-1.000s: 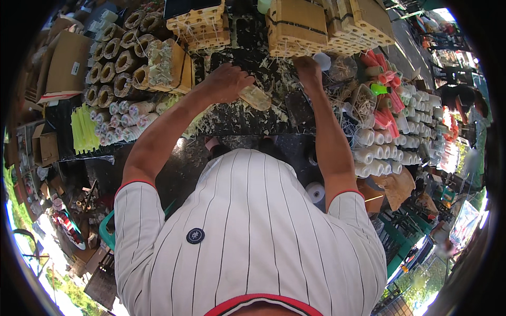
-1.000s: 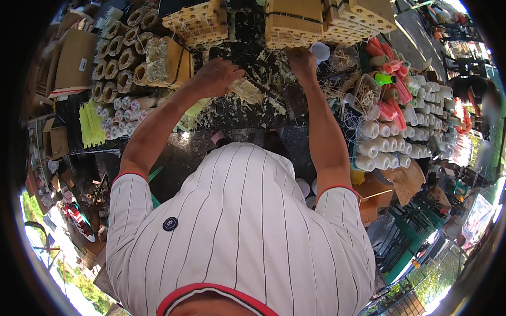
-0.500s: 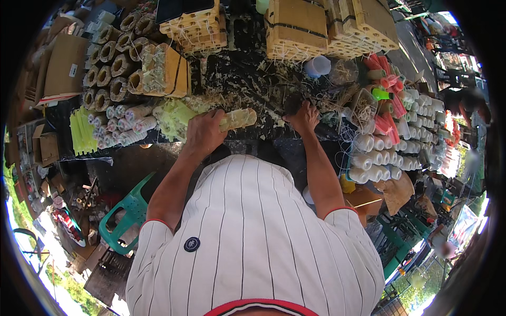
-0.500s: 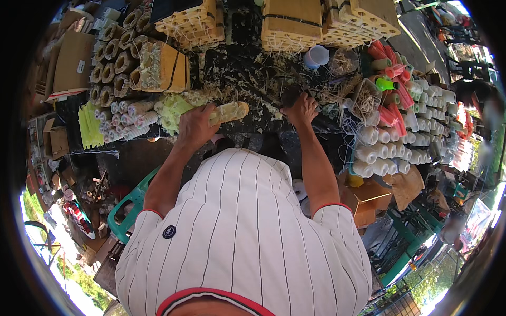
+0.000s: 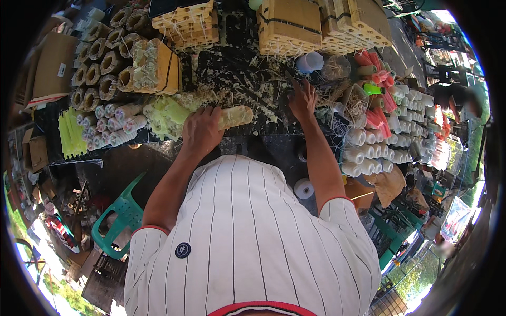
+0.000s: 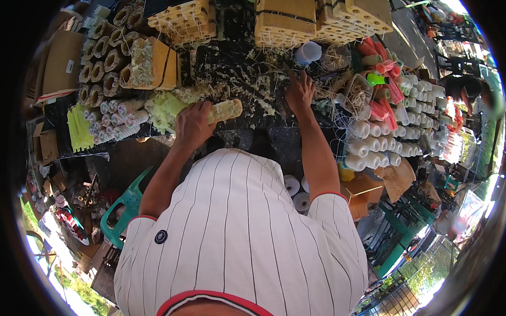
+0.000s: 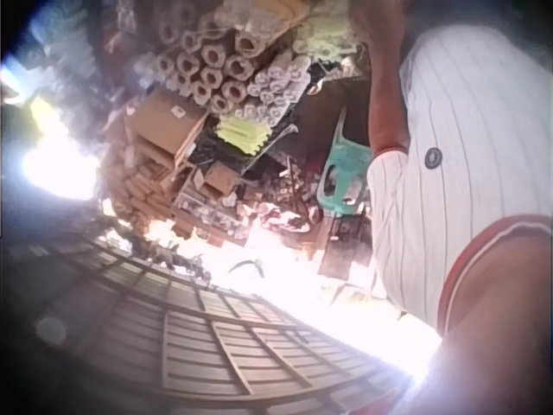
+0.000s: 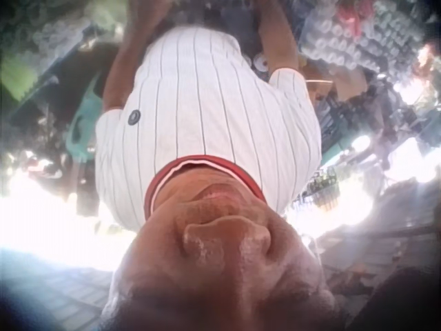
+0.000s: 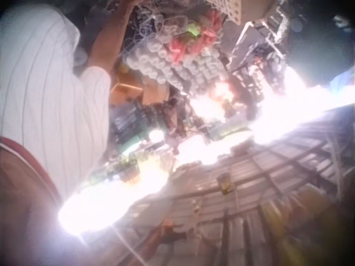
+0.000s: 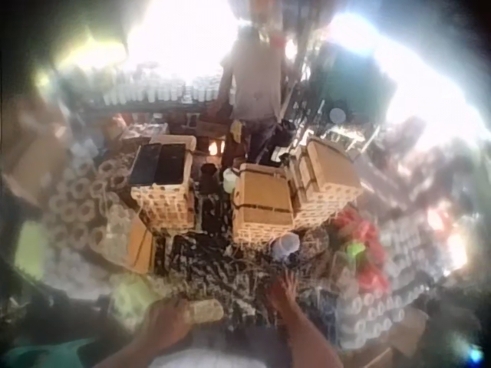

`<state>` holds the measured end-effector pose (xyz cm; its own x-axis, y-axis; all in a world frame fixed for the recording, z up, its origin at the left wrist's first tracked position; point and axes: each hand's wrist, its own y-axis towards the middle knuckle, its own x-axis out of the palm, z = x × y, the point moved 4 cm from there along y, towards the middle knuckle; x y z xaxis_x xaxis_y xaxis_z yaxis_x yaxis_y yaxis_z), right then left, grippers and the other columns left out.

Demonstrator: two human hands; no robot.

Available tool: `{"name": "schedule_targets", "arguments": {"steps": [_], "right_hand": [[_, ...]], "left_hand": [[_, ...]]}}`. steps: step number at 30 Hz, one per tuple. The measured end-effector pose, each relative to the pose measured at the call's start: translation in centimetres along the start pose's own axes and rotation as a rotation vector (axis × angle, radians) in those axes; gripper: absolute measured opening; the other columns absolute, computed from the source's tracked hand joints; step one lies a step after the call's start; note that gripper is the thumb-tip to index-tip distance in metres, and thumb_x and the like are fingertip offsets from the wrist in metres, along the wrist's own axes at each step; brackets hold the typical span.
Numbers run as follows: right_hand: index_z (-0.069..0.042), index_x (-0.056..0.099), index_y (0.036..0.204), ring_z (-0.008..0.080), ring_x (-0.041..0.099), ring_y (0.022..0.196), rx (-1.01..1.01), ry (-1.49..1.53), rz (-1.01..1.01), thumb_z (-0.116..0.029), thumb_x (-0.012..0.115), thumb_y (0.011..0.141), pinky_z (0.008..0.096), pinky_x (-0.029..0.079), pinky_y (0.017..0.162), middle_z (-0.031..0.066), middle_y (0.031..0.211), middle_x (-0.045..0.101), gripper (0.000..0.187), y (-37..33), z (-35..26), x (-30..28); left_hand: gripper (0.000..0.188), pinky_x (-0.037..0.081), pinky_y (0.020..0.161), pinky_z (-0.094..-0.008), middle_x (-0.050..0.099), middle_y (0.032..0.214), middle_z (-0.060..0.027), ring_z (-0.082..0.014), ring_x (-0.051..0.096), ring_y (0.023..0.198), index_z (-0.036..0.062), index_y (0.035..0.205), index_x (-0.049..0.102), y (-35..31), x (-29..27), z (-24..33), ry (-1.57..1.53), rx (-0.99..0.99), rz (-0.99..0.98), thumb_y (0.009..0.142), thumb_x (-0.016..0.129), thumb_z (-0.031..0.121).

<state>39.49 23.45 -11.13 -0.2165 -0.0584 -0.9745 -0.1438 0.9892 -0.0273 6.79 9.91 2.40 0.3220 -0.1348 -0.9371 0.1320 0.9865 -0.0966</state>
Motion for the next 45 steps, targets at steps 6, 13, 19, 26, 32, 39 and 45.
{"name": "schedule_targets", "arguments": {"steps": [6, 13, 19, 26, 32, 39, 45], "right_hand": [[-0.012, 0.067, 0.139, 0.0397, 0.041, 0.141, -0.147, 0.077, -0.013, -0.045, 0.084, 0.086, 0.0612, 0.025, 0.119, 0.0160, 0.146, 0.051, 0.065, 2.8, -1.9, 2.0], [-0.008, 0.069, 0.129, 0.0367, 0.049, 0.135, -0.088, -0.064, 0.026, -0.027, 0.076, 0.094, 0.0640, 0.024, 0.120, 0.0162, 0.136, 0.057, 0.040, 0.7, -5.3, 4.7], [-0.003, 0.064, 0.125, 0.0435, 0.056, 0.123, -0.124, 0.110, -0.068, -0.013, 0.068, 0.096, 0.0574, 0.045, 0.106, 0.0217, 0.122, 0.060, 0.031, 2.5, -3.0, 5.8], [-0.003, 0.063, 0.117, 0.0417, 0.061, 0.112, 0.162, -0.143, 0.235, -0.006, 0.067, 0.087, 0.0540, 0.051, 0.092, 0.0226, 0.116, 0.061, 0.031, 5.0, 2.9, -4.9], [-0.002, 0.058, 0.133, 0.0438, 0.053, 0.127, 0.273, 0.134, -0.267, -0.028, 0.084, 0.085, 0.0552, 0.047, 0.102, 0.0211, 0.132, 0.056, 0.060, -3.8, 1.8, -1.5], [-0.004, 0.054, 0.138, 0.0460, 0.054, 0.132, 0.439, 0.127, -0.293, -0.039, 0.093, 0.076, 0.0570, 0.047, 0.104, 0.0250, 0.136, 0.059, 0.081, -4.9, -0.3, 1.4], [0.000, 0.062, 0.126, 0.0435, 0.071, 0.105, 0.299, 0.173, -0.143, -0.018, 0.082, 0.084, 0.0559, 0.056, 0.090, 0.0238, 0.107, 0.075, 0.050, -2.7, -1.5, -1.9]], "left_hand": [[0.042, 0.057, 0.088, -0.0460, 0.071, 0.104, -0.0099, -0.0311, 0.070, 0.104, 0.0089, 0.107, 0.065, 0.6, -0.6, 0.4, -0.007, 0.002, 0.033, 0.072, 0.088, 0.015], [0.057, 0.056, 0.091, -0.0473, 0.073, 0.114, -0.0124, -0.0340, 0.070, 0.107, 0.0079, 0.122, 0.068, -0.1, 0.0, 0.3, 0.023, -0.047, 0.013, 0.072, 0.091, 0.021], [0.055, 0.056, 0.091, -0.0471, 0.073, 0.114, -0.0127, -0.0342, 0.070, 0.107, 0.0078, 0.122, 0.068, 0.0, -0.4, 0.7, 0.031, -0.052, 0.000, 0.073, 0.091, 0.020], [0.048, 0.056, 0.088, -0.0477, 0.072, 0.109, -0.0115, -0.0341, 0.070, 0.104, 0.0080, 0.114, 0.068, -0.2, -0.2, 0.4, -0.006, -0.051, 0.032, 0.073, 0.090, 0.018], [0.040, 0.057, 0.088, -0.0473, 0.071, 0.105, -0.0096, -0.0322, 0.070, 0.104, 0.0092, 0.105, 0.065, -0.1, 0.0, 0.5, -0.021, -0.027, 0.077, 0.073, 0.087, 0.015], [0.042, 0.056, 0.090, -0.0472, 0.071, 0.107, -0.0108, -0.0323, 0.070, 0.106, 0.0099, 0.108, 0.066, -0.3, -0.2, 0.3, -0.006, -0.031, 0.058, 0.072, 0.087, 0.016], [0.045, 0.057, 0.087, -0.0480, 0.073, 0.103, -0.0106, -0.0336, 0.071, 0.102, 0.0094, 0.109, 0.068, -0.6, -0.1, -0.4, -0.083, -0.023, 0.074, 0.070, 0.090, 0.016]]}}
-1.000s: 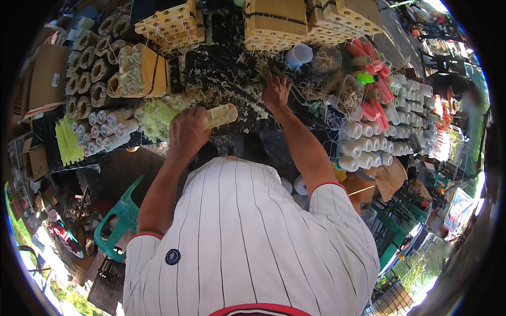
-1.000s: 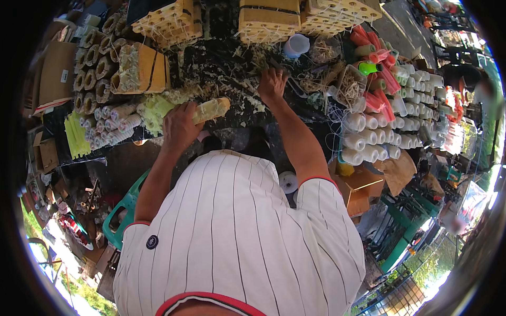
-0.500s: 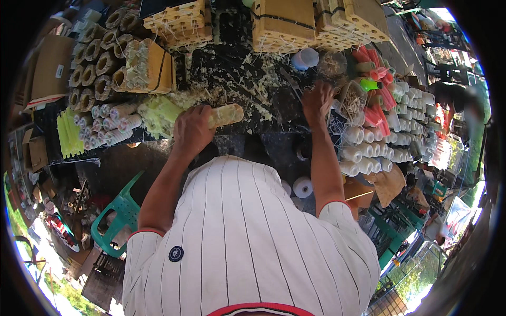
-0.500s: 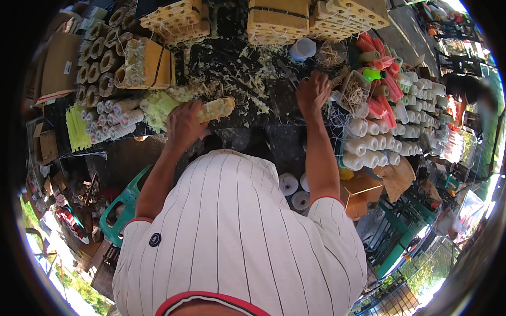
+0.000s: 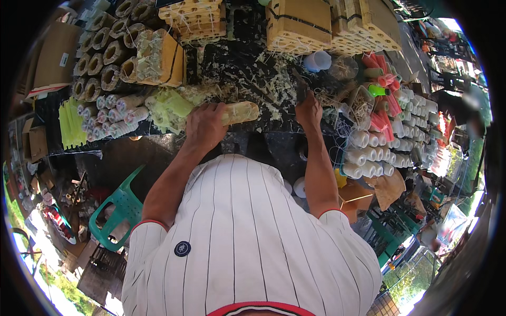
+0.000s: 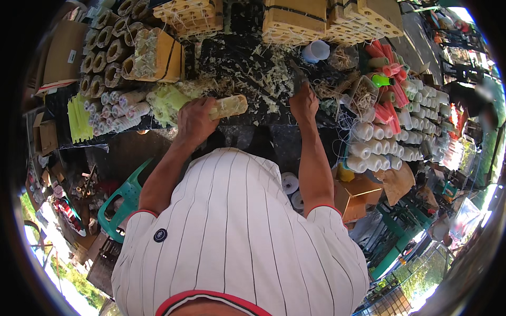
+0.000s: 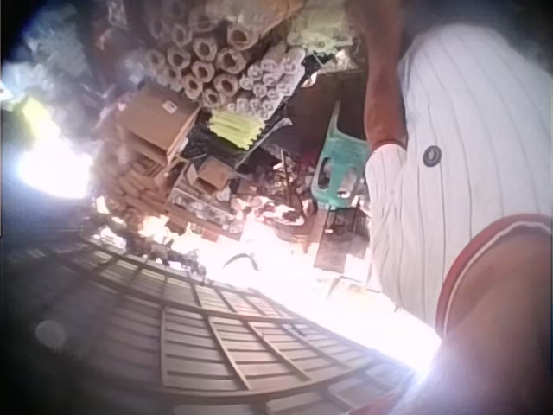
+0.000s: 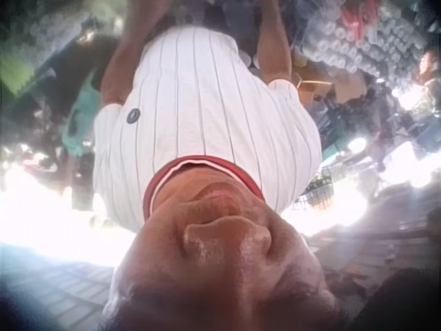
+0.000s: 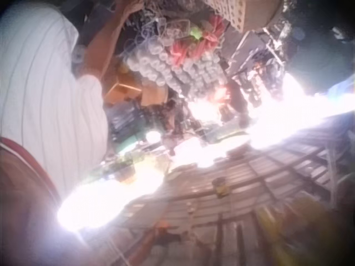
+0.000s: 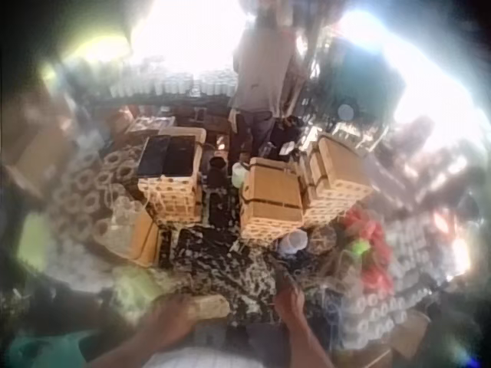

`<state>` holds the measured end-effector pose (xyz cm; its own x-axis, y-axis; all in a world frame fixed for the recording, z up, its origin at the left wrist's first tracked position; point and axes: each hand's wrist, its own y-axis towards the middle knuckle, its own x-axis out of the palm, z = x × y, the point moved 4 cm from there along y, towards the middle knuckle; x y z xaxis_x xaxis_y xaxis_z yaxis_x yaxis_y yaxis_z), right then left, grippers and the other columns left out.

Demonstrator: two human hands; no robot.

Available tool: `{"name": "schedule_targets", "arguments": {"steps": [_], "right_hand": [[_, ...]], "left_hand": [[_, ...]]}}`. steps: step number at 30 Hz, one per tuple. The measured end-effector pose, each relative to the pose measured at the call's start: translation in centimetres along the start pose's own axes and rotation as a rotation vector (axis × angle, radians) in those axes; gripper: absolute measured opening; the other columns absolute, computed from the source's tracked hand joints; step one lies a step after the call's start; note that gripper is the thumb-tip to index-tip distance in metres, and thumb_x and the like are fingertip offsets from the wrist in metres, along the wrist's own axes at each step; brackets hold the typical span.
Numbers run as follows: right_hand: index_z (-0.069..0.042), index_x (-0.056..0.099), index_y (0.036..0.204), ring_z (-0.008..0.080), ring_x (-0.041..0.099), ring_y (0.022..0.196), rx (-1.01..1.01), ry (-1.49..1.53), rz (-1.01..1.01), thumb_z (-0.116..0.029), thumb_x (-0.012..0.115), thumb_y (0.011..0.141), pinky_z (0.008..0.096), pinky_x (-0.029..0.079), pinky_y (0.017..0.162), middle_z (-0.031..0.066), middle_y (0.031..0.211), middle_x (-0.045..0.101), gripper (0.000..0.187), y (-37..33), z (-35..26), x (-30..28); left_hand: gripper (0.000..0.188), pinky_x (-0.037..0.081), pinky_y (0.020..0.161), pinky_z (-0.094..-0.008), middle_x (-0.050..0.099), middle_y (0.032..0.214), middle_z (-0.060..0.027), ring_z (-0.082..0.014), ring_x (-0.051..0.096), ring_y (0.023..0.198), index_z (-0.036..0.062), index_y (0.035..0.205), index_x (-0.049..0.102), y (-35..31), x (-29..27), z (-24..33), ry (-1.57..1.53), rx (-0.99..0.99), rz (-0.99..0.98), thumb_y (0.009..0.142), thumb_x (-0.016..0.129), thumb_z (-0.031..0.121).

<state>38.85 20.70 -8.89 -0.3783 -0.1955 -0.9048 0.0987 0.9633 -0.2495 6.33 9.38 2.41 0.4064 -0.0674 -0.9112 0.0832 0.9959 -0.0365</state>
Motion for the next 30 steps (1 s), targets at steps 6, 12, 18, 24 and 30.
{"name": "schedule_targets", "arguments": {"steps": [6, 12, 18, 24, 30], "right_hand": [[0.010, 0.063, 0.121, 0.0453, 0.074, 0.108, -0.002, -0.204, -0.179, -0.014, 0.058, 0.096, 0.0505, 0.061, 0.091, 0.0296, 0.116, 0.074, 0.036, 1.1, -7.5, 5.8], [0.010, 0.064, 0.126, 0.0423, 0.076, 0.100, -0.216, -0.152, -0.205, -0.017, 0.056, 0.097, 0.0489, 0.063, 0.085, 0.0277, 0.114, 0.075, 0.040, 0.3, -22.3, 11.6], [0.007, 0.061, 0.133, 0.0403, 0.077, 0.097, -0.442, -0.267, -0.364, -0.018, 0.057, 0.096, 0.0487, 0.063, 0.083, 0.0220, 0.109, 0.076, 0.046, -0.6, -26.3, 6.5], [0.005, 0.064, 0.130, 0.0417, 0.075, 0.106, -0.165, -0.289, -0.062, -0.019, 0.053, 0.100, 0.0509, 0.060, 0.089, 0.0272, 0.114, 0.075, 0.039, 7.9, -13.6, 6.6], [0.007, 0.065, 0.118, 0.0402, 0.075, 0.107, -0.214, -0.276, -0.261, -0.018, 0.056, 0.099, 0.0488, 0.062, 0.086, 0.0252, 0.115, 0.075, 0.033, 2.8, -26.2, 14.0]], "left_hand": [[0.050, 0.057, 0.085, -0.0465, 0.075, 0.102, -0.0141, -0.0353, 0.072, 0.096, 0.0058, 0.111, 0.070, -2.5, -3.4, -1.3, -0.032, -0.001, 0.050, 0.067, 0.091, 0.014], [0.048, 0.057, 0.080, -0.0456, 0.076, 0.098, -0.0154, -0.0366, 0.073, 0.089, 0.0041, 0.109, 0.073, -6.7, -8.2, -5.0, 0.013, -0.149, 0.186, 0.065, 0.090, 0.012], [0.049, 0.058, 0.081, -0.0451, 0.076, 0.100, -0.0170, -0.0370, 0.074, 0.091, 0.0035, 0.112, 0.074, -10.6, -9.4, -8.7, 0.059, -0.304, 0.214, 0.066, 0.090, 0.011], [0.047, 0.057, 0.081, -0.0462, 0.076, 0.099, -0.0150, -0.0370, 0.072, 0.091, 0.0043, 0.108, 0.073, -11.5, -9.7, -8.9, -0.015, -0.320, 0.273, 0.064, 0.089, 0.010], [0.046, 0.057, 0.083, -0.0459, 0.077, 0.100, -0.0149, -0.0371, 0.073, 0.092, 0.0032, 0.109, 0.073, -9.8, -9.0, -8.0, -0.037, -0.308, 0.270, 0.067, 0.090, 0.012]]}}
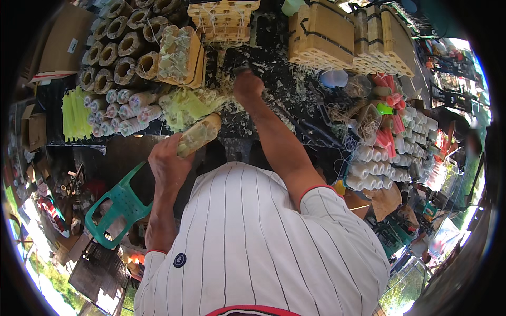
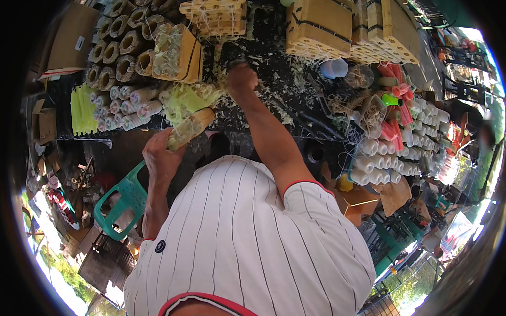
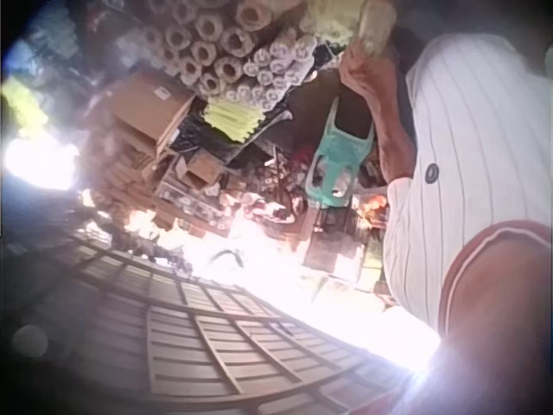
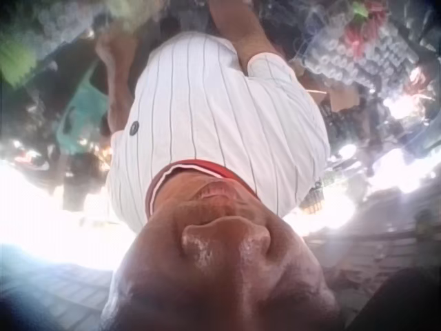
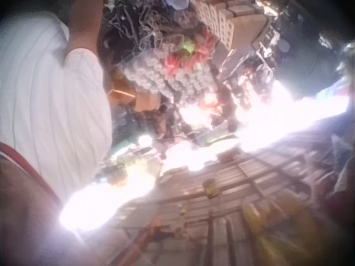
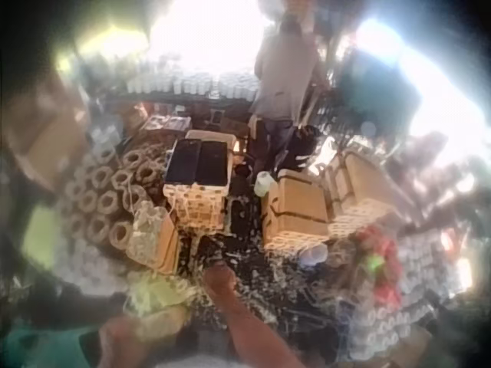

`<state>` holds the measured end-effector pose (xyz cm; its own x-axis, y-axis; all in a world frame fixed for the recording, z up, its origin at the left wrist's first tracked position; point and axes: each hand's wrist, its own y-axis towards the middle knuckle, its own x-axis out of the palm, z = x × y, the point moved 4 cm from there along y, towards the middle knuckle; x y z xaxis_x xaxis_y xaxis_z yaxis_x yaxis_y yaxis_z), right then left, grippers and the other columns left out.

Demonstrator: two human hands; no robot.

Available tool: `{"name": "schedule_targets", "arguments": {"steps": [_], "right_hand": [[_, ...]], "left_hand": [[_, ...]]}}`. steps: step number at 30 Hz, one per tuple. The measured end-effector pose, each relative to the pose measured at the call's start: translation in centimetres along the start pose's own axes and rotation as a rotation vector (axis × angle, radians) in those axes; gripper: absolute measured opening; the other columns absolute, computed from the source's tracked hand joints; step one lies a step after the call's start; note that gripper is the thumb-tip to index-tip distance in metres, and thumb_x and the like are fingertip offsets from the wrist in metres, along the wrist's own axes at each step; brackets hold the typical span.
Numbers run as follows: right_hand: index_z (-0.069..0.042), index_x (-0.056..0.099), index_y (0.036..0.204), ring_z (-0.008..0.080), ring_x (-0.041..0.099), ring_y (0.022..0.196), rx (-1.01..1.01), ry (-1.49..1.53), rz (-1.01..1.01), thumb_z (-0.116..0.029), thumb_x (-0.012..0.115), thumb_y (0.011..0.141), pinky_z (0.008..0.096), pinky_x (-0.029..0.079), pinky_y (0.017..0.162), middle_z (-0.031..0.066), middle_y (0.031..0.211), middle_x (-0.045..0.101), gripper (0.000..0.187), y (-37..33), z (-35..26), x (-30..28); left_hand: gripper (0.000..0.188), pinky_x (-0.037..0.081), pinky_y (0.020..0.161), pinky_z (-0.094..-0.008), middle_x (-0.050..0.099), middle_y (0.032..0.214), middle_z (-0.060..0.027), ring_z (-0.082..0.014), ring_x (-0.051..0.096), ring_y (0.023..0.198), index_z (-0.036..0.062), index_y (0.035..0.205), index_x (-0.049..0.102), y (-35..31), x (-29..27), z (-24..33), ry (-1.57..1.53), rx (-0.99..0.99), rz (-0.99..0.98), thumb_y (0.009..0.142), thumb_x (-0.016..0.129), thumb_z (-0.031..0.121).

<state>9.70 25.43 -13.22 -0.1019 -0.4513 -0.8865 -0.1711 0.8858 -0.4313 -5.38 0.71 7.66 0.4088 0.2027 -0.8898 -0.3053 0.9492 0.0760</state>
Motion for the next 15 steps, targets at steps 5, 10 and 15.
{"name": "schedule_targets", "arguments": {"steps": [5, 10, 15], "right_hand": [[0.004, 0.065, 0.125, 0.0456, 0.073, 0.108, -0.321, 0.047, -0.058, -0.016, 0.059, 0.094, 0.0545, 0.061, 0.089, 0.0286, 0.114, 0.073, 0.037, -1.5, -2.5, -6.5], [-0.006, 0.079, 0.103, 0.0415, 0.076, 0.092, -0.108, 0.033, 0.253, -0.017, 0.063, 0.099, 0.0567, 0.063, 0.073, 0.0218, 0.100, 0.077, 0.020, 9.8, 5.8, -10.5], [-0.003, 0.070, 0.119, 0.0451, 0.068, 0.103, -0.260, -0.227, 0.007, -0.021, 0.063, 0.102, 0.0597, 0.061, 0.078, 0.0235, 0.115, 0.069, 0.026, 10.3, 2.9, -4.2]], "left_hand": [[0.046, 0.057, 0.083, -0.0452, 0.077, 0.101, -0.0147, -0.0366, 0.073, 0.092, 0.0031, 0.109, 0.074, -0.2, -0.1, 0.3, -0.016, -0.029, 0.014, 0.066, 0.089, 0.011], [0.046, 0.057, 0.081, -0.0449, 0.076, 0.098, -0.0157, -0.0368, 0.073, 0.090, 0.0027, 0.107, 0.073, -0.5, -0.6, 1.0, -0.049, -0.038, -0.004, 0.064, 0.089, 0.009], [0.046, 0.056, 0.079, -0.0449, 0.075, 0.095, -0.0141, -0.0361, 0.072, 0.089, 0.0034, 0.106, 0.071, -2.1, -1.0, 0.7, -0.025, -0.093, -0.001, 0.062, 0.088, 0.007]]}}
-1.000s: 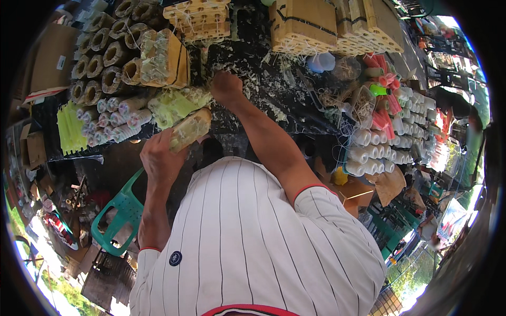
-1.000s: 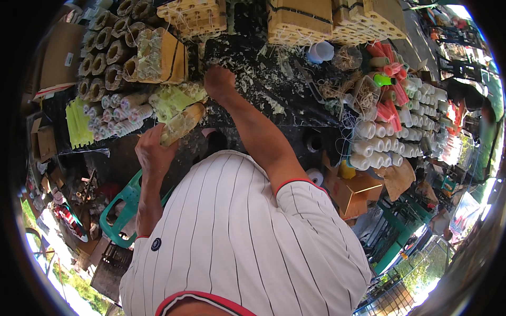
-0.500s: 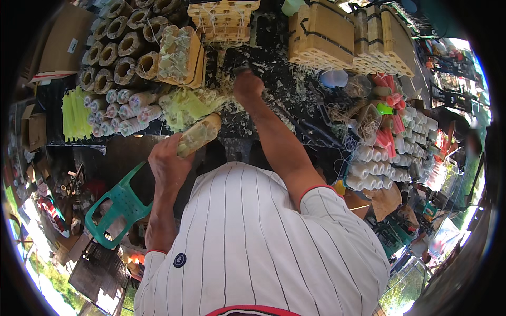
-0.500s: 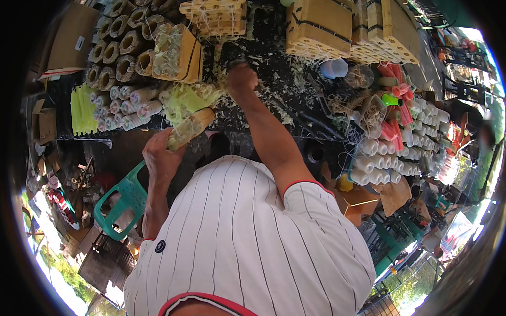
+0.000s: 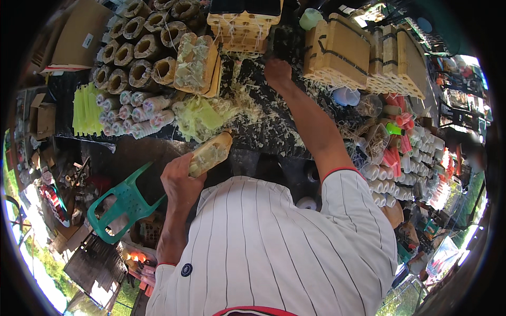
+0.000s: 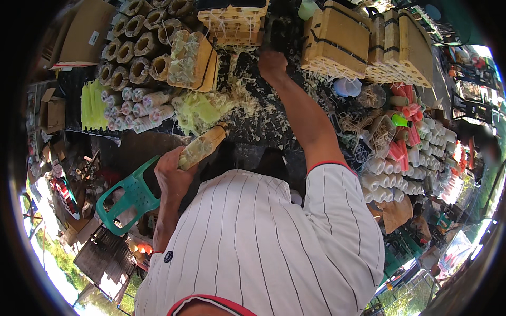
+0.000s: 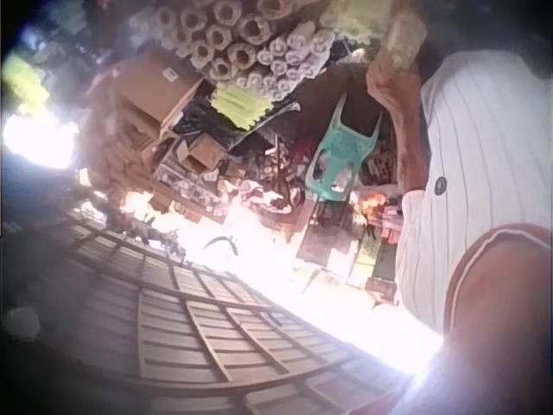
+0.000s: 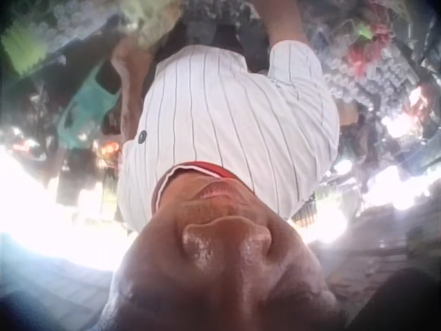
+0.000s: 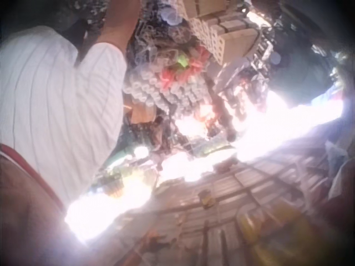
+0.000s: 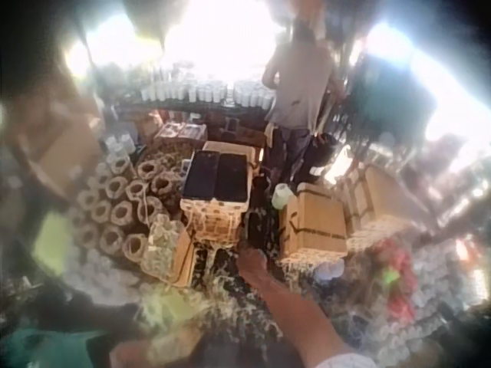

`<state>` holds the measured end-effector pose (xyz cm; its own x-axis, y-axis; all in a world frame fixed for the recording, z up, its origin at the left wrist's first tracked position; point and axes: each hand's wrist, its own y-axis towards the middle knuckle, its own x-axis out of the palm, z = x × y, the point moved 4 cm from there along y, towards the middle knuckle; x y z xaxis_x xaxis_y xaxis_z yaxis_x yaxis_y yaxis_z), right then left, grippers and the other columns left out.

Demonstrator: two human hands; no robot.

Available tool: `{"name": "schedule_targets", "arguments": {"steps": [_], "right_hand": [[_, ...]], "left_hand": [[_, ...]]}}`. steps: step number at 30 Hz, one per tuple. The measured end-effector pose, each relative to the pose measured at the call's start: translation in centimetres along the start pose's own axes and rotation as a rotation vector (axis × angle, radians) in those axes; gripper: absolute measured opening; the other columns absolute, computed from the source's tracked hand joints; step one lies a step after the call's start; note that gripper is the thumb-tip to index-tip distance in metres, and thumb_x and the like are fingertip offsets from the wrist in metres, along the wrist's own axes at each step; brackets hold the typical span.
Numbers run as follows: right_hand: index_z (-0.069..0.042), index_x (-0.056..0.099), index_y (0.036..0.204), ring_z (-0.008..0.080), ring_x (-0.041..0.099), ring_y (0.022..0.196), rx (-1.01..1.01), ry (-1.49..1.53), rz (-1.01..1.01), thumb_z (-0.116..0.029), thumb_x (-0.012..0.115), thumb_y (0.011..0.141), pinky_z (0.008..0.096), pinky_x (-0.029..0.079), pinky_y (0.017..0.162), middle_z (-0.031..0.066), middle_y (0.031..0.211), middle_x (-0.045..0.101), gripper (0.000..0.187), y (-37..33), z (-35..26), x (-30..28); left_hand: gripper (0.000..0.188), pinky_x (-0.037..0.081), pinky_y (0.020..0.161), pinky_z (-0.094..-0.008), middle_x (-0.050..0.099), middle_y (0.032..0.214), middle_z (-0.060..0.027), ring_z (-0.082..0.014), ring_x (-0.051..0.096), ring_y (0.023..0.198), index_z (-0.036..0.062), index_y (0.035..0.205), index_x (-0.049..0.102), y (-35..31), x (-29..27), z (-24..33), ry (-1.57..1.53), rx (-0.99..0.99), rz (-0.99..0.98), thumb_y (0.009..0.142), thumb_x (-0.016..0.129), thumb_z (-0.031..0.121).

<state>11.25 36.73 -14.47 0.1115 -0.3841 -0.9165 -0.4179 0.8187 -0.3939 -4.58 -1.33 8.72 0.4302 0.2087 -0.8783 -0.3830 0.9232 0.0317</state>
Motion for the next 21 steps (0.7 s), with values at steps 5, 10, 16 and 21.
{"name": "schedule_targets", "arguments": {"steps": [5, 10, 16, 21], "right_hand": [[0.001, 0.062, 0.140, 0.0485, 0.059, 0.129, -0.173, -0.240, 0.276, -0.022, 0.063, 0.101, 0.0568, 0.059, 0.093, 0.0292, 0.137, 0.063, 0.046, -9.3, -1.8, 2.7], [-0.005, 0.063, 0.143, 0.0420, 0.060, 0.131, -0.022, 0.478, 0.071, -0.032, 0.059, 0.104, 0.0550, 0.054, 0.106, 0.0262, 0.142, 0.060, 0.048, -0.9, 2.4, 0.1], [-0.007, 0.077, 0.119, 0.0438, 0.069, 0.115, 0.380, 0.649, 0.284, -0.055, 0.074, 0.089, 0.0561, 0.056, 0.093, 0.0237, 0.123, 0.073, 0.056, 7.7, 3.5, -0.2], [-0.005, 0.077, 0.113, 0.0435, 0.072, 0.109, 0.282, 0.473, 0.292, -0.043, 0.077, 0.088, 0.0547, 0.058, 0.088, 0.0235, 0.116, 0.075, 0.046, 9.7, 4.7, 0.3]], "left_hand": [[0.048, 0.057, 0.081, -0.0443, 0.075, 0.095, -0.0145, -0.0362, 0.073, 0.089, 0.0035, 0.106, 0.071, 0.1, 1.4, -0.5, -0.022, 0.038, 0.007, 0.061, 0.087, 0.007], [0.046, 0.057, 0.083, -0.0440, 0.075, 0.094, -0.0147, -0.0357, 0.073, 0.089, 0.0037, 0.105, 0.071, 1.8, 2.9, 0.8, -0.015, 0.107, -0.035, 0.063, 0.087, 0.010], [0.043, 0.056, 0.080, -0.0447, 0.074, 0.092, -0.0143, -0.0353, 0.072, 0.085, 0.0038, 0.105, 0.071, 4.4, 6.6, 1.4, -0.040, 0.148, -0.053, 0.066, 0.087, 0.014], [0.042, 0.056, 0.080, -0.0449, 0.074, 0.092, -0.0138, -0.0349, 0.072, 0.086, 0.0034, 0.106, 0.071, 5.4, 8.1, 1.2, -0.033, 0.142, -0.086, 0.068, 0.086, 0.015]]}}
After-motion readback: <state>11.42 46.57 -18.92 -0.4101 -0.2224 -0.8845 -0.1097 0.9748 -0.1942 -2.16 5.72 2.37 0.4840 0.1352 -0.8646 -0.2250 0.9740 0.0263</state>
